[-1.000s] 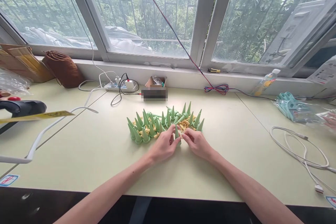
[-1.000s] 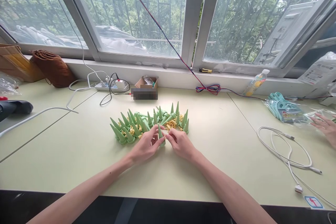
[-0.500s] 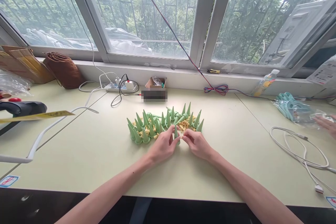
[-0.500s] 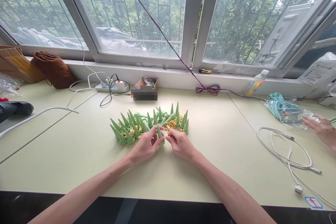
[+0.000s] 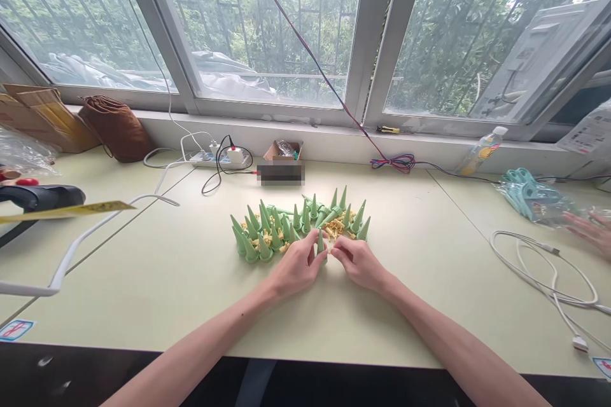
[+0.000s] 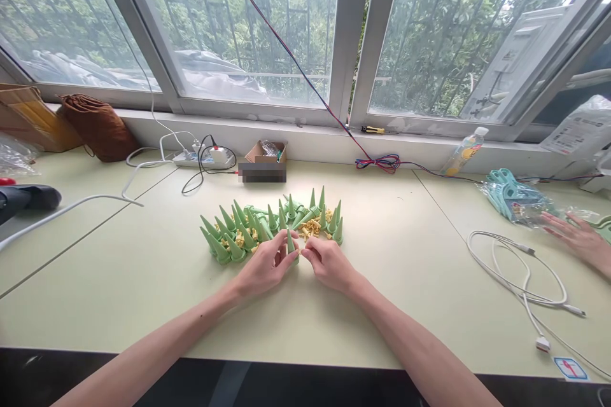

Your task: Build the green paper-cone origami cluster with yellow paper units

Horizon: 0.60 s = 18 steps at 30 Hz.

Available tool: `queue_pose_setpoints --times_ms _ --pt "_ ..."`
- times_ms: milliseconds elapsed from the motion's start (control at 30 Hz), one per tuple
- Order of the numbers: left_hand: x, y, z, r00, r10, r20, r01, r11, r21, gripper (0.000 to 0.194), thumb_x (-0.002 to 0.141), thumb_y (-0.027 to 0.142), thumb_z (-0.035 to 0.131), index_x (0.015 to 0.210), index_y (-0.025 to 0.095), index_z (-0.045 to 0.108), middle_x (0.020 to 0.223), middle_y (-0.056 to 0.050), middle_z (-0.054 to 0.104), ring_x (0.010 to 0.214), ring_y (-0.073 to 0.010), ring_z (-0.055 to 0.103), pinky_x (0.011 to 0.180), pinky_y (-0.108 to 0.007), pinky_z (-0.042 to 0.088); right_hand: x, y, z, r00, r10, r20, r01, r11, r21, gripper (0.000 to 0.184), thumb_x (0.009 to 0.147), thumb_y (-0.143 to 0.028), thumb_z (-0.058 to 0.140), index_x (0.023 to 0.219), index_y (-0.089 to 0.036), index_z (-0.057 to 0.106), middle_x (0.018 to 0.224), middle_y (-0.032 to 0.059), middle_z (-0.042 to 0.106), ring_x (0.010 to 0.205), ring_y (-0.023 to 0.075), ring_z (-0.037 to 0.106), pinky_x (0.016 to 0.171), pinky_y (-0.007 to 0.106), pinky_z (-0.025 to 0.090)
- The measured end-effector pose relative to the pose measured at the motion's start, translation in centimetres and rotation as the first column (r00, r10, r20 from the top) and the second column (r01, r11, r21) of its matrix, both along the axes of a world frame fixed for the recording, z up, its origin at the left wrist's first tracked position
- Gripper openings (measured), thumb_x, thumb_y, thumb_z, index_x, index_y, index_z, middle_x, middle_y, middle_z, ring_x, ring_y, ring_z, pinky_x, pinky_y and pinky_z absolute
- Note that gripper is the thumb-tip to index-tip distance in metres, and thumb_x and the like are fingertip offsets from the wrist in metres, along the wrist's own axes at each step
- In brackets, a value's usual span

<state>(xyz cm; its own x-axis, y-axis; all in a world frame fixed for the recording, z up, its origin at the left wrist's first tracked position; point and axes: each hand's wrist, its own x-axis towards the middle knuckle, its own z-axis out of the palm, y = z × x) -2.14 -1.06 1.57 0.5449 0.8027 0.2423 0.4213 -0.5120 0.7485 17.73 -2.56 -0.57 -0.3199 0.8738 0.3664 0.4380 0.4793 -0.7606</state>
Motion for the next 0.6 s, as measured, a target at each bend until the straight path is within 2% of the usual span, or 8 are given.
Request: queue_pose_setpoints --times_ms 300,467,600 --pt "0.01 0.05 -0.22 1.000 0.000 -0.009 0.000 1.000 0.015 0.023 0.094 0.026 0.050 0.117 0.020 0.049 0.068 0.005 0.054 0.053 -0.0113 0.045 0.053 -0.024 0.036 -0.05 -0.06 0.26 1.000 0.007 0.021 -0.007 1.000 0.011 0.031 0.097 -0.025 0.045 0.068 -0.021 0.037 0.058 -0.0051 0.038 0.053 0.0106 0.032 0.052 0.026 0.026" --pt "0.00 -0.08 -0.14 1.000 -0.001 -0.003 0.001 1.000 0.008 0.024 0.095 0.027 0.049 0.117 0.020 0.048 0.076 0.001 0.061 0.053 -0.0114 0.047 0.054 -0.024 0.037 -0.01 -0.04 0.26 0.999 0.010 0.048 -0.010 1.000 0.006 0.033 0.099 -0.029 0.042 0.067 -0.020 0.038 0.059 -0.0047 0.037 0.053 0.0108 0.032 0.053 0.026 0.027" --pt "-0.01 -0.12 -0.06 1.000 -0.003 -0.005 0.003 1.000 0.009 0.022 0.095 0.027 0.049 0.116 0.020 0.047 0.076 0.002 0.061 0.054 -0.0118 0.048 0.054 -0.024 0.038 -0.03 -0.05 0.18 0.999 0.009 0.054 -0.009 1.000 0.002 0.036 0.101 -0.033 0.040 0.067 -0.020 0.041 0.059 -0.0042 0.038 0.054 0.0111 0.033 0.053 0.026 0.028"
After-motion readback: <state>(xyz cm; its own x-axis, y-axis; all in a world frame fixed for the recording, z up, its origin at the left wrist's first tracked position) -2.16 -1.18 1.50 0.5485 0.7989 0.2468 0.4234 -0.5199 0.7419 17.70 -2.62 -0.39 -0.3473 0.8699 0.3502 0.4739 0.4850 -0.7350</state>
